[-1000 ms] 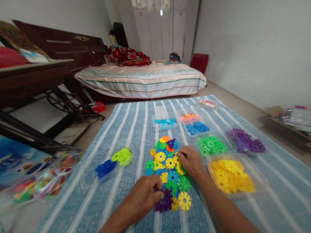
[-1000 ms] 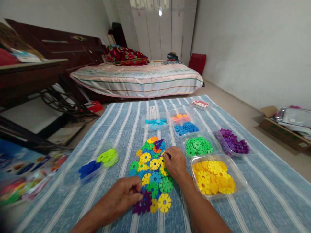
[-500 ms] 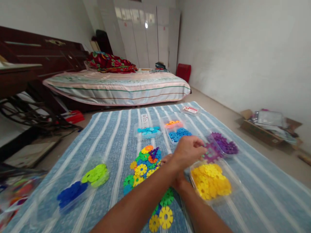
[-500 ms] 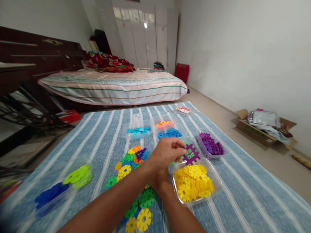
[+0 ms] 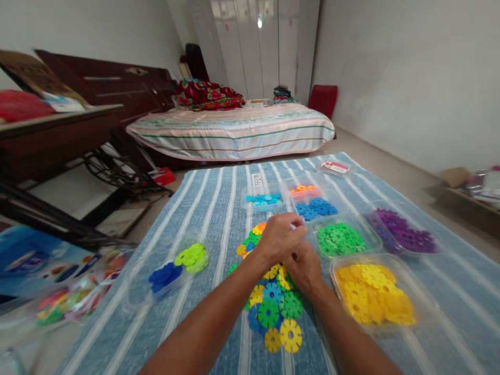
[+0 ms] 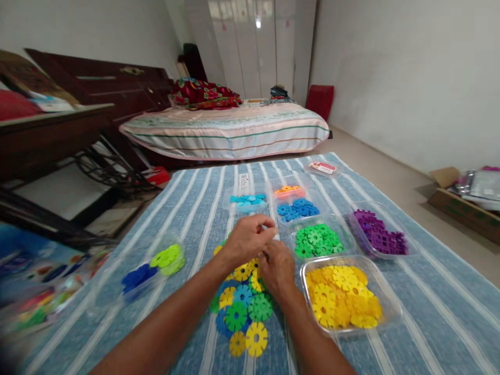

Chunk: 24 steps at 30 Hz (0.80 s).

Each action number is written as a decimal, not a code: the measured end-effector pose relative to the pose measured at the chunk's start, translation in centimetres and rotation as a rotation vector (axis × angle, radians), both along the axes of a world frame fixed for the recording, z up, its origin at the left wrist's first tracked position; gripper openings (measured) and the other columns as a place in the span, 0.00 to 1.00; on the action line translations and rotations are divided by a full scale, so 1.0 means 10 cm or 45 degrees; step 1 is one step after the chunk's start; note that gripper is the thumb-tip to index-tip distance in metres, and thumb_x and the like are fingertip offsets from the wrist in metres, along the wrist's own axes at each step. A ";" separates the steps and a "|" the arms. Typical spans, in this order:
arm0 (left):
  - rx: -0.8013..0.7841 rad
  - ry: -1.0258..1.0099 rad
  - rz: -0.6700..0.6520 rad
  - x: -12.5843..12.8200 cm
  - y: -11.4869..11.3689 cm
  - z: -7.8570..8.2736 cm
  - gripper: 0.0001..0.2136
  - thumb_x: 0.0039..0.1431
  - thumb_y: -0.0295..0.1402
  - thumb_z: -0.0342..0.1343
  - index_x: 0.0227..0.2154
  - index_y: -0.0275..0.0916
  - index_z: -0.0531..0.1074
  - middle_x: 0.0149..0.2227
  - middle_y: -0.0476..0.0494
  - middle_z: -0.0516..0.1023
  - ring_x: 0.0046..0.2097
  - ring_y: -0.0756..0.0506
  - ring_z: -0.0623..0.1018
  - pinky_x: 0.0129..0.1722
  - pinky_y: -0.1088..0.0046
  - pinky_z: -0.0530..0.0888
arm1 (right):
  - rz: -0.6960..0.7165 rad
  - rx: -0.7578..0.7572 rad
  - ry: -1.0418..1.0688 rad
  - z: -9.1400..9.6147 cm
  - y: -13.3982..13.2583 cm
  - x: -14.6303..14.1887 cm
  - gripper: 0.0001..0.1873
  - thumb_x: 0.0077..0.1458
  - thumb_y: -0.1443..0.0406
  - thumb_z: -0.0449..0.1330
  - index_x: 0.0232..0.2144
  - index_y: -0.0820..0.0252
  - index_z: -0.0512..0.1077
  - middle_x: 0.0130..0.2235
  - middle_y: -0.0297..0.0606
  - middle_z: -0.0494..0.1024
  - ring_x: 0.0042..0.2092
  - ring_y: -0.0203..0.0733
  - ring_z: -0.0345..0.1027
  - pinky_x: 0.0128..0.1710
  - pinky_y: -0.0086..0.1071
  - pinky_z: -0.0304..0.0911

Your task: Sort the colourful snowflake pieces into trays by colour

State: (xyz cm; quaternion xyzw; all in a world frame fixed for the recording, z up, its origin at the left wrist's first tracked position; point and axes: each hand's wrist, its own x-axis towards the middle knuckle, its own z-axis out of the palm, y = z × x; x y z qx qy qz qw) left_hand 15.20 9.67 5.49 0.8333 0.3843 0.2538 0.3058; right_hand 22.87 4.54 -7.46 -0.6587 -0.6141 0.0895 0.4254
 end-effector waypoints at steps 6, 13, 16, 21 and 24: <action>-0.080 0.232 0.397 -0.98 0.05 -0.34 0.07 0.49 0.34 0.52 0.23 0.39 0.73 0.20 0.52 0.71 0.28 0.49 0.72 0.27 0.78 0.64 | 0.010 -0.036 0.028 0.11 -0.06 0.05 0.08 0.52 0.66 0.53 0.25 0.56 0.72 0.30 0.36 0.74 0.37 0.41 0.64 0.38 0.32 0.57; 0.005 0.256 0.440 -1.22 -0.16 -0.60 0.08 0.52 0.34 0.51 0.30 0.39 0.73 0.31 0.48 0.74 0.32 0.49 0.72 0.33 0.75 0.66 | 0.027 -0.056 0.041 0.12 -0.09 0.05 0.09 0.52 0.65 0.53 0.25 0.57 0.72 0.30 0.36 0.75 0.37 0.41 0.65 0.39 0.32 0.57; 0.025 0.315 0.409 -1.20 -0.19 -0.61 0.08 0.53 0.36 0.52 0.29 0.38 0.73 0.30 0.47 0.71 0.32 0.49 0.71 0.32 0.75 0.65 | 0.024 -0.067 0.046 0.12 -0.09 0.05 0.09 0.52 0.64 0.53 0.25 0.57 0.72 0.30 0.36 0.75 0.37 0.41 0.65 0.38 0.32 0.57; 0.012 0.324 0.356 -1.19 -0.21 -0.60 0.09 0.52 0.38 0.54 0.27 0.38 0.72 0.28 0.48 0.67 0.31 0.49 0.69 0.30 0.75 0.63 | 0.019 -0.073 0.021 0.12 -0.11 0.06 0.10 0.52 0.63 0.53 0.25 0.56 0.72 0.30 0.36 0.75 0.37 0.41 0.65 0.38 0.32 0.58; -0.024 0.284 0.331 -1.20 -0.20 -0.63 0.08 0.50 0.37 0.55 0.27 0.38 0.71 0.27 0.50 0.66 0.30 0.50 0.68 0.29 0.76 0.63 | 0.019 -0.071 0.012 0.13 -0.11 0.06 0.10 0.52 0.63 0.52 0.25 0.56 0.72 0.31 0.36 0.75 0.37 0.41 0.65 0.39 0.32 0.58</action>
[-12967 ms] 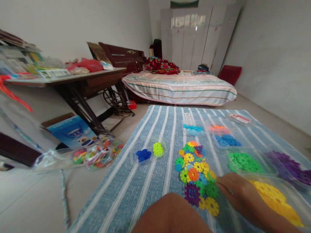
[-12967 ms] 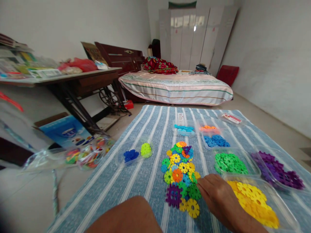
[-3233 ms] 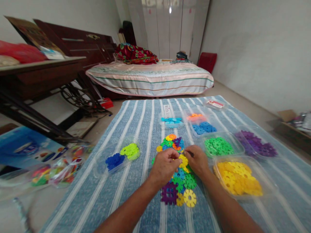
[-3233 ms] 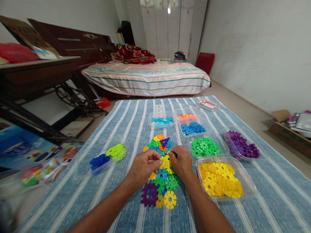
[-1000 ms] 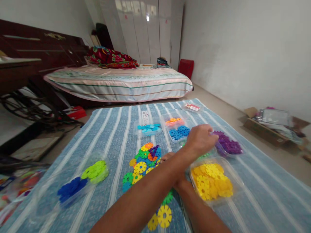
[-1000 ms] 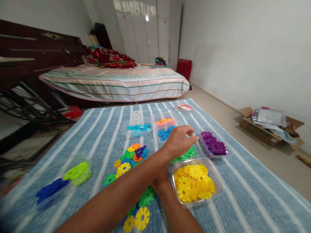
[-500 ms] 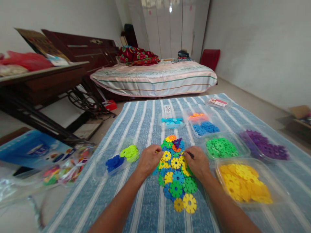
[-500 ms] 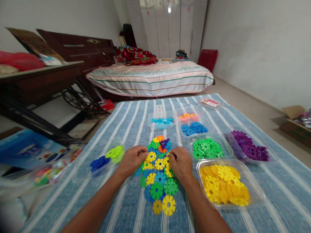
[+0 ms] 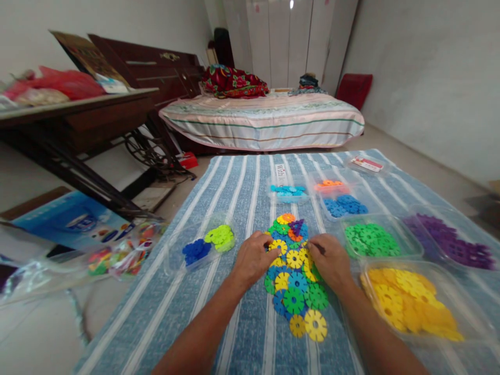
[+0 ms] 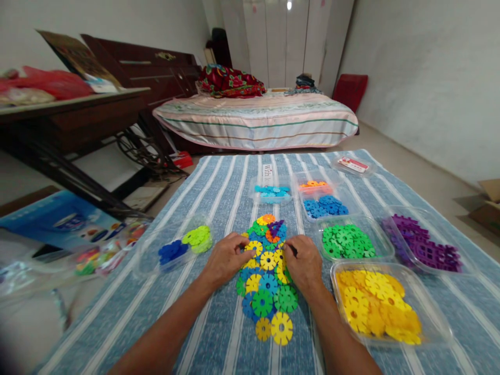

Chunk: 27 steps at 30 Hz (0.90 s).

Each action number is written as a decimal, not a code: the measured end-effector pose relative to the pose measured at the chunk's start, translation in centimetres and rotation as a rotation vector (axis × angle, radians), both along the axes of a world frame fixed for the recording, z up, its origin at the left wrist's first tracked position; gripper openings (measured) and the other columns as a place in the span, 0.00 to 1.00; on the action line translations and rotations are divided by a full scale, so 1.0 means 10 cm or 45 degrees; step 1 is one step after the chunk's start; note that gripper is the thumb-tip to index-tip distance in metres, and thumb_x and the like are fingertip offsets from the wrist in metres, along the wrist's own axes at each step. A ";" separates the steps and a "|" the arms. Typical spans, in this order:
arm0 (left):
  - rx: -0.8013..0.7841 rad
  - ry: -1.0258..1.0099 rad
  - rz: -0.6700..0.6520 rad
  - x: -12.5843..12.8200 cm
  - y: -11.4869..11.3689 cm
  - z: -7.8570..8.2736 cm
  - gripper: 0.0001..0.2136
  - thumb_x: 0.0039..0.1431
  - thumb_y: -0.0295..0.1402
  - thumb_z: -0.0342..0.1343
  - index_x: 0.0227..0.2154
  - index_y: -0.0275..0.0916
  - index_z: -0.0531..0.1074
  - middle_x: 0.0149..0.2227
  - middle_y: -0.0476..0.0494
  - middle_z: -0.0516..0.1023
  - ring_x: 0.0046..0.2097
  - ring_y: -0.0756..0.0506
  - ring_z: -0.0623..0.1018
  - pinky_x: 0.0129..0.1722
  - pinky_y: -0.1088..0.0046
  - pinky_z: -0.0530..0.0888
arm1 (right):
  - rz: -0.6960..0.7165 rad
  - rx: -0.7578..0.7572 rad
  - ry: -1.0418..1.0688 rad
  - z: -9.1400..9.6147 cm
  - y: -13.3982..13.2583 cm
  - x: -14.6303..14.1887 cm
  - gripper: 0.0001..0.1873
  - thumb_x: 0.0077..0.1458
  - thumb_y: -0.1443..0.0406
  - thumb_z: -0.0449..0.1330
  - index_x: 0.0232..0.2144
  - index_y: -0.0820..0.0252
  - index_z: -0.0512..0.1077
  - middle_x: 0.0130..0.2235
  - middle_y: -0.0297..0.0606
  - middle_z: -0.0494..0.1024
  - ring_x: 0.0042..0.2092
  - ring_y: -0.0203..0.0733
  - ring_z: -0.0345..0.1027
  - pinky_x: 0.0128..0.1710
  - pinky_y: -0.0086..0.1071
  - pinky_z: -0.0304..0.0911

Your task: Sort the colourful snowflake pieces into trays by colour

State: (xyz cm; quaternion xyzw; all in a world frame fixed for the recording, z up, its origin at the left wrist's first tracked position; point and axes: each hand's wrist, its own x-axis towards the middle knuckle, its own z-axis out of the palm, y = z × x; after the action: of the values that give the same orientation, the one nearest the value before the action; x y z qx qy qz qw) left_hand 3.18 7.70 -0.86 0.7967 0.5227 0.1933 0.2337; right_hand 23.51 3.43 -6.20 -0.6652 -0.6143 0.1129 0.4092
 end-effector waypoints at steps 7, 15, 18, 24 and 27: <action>-0.063 -0.170 0.047 -0.03 0.07 -0.13 0.06 0.45 0.34 0.58 0.24 0.37 0.69 0.25 0.52 0.67 0.28 0.52 0.67 0.28 0.77 0.63 | 0.006 -0.003 0.000 0.01 -0.01 0.00 0.10 0.52 0.63 0.52 0.26 0.57 0.72 0.31 0.35 0.75 0.37 0.40 0.65 0.39 0.32 0.58; -0.189 -0.329 0.064 -0.04 0.08 -0.16 0.06 0.45 0.35 0.56 0.24 0.37 0.70 0.22 0.53 0.67 0.26 0.52 0.67 0.26 0.77 0.63 | 0.012 -0.014 0.013 -0.01 0.01 0.01 0.10 0.52 0.63 0.53 0.26 0.57 0.72 0.31 0.36 0.75 0.37 0.41 0.65 0.40 0.32 0.58; -0.252 -0.415 0.119 -0.03 0.08 -0.14 0.07 0.42 0.34 0.57 0.22 0.37 0.68 0.21 0.54 0.67 0.24 0.52 0.67 0.25 0.78 0.62 | 0.009 -0.024 0.013 -0.04 0.02 0.01 0.10 0.52 0.62 0.53 0.26 0.57 0.73 0.31 0.36 0.75 0.37 0.41 0.65 0.40 0.33 0.58; -0.280 -0.432 0.264 -0.05 0.09 -0.03 0.09 0.39 0.35 0.59 0.17 0.37 0.65 0.17 0.56 0.64 0.21 0.54 0.63 0.21 0.79 0.59 | -0.004 0.000 0.022 -0.05 0.02 0.01 0.10 0.52 0.62 0.52 0.25 0.57 0.72 0.31 0.36 0.75 0.37 0.41 0.65 0.39 0.33 0.58; -0.323 -0.526 0.307 -0.03 0.08 0.09 0.09 0.39 0.35 0.60 0.17 0.36 0.66 0.16 0.56 0.64 0.20 0.55 0.63 0.20 0.80 0.58 | 0.000 0.001 0.016 -0.02 0.02 0.01 0.10 0.52 0.63 0.52 0.25 0.57 0.72 0.30 0.36 0.75 0.37 0.41 0.65 0.39 0.33 0.58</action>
State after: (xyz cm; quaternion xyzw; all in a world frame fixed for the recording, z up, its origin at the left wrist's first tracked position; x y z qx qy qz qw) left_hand 2.92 8.49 0.05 0.6366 0.5751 0.3112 0.4087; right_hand 23.56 3.67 -6.41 -0.6643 -0.6117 0.1168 0.4133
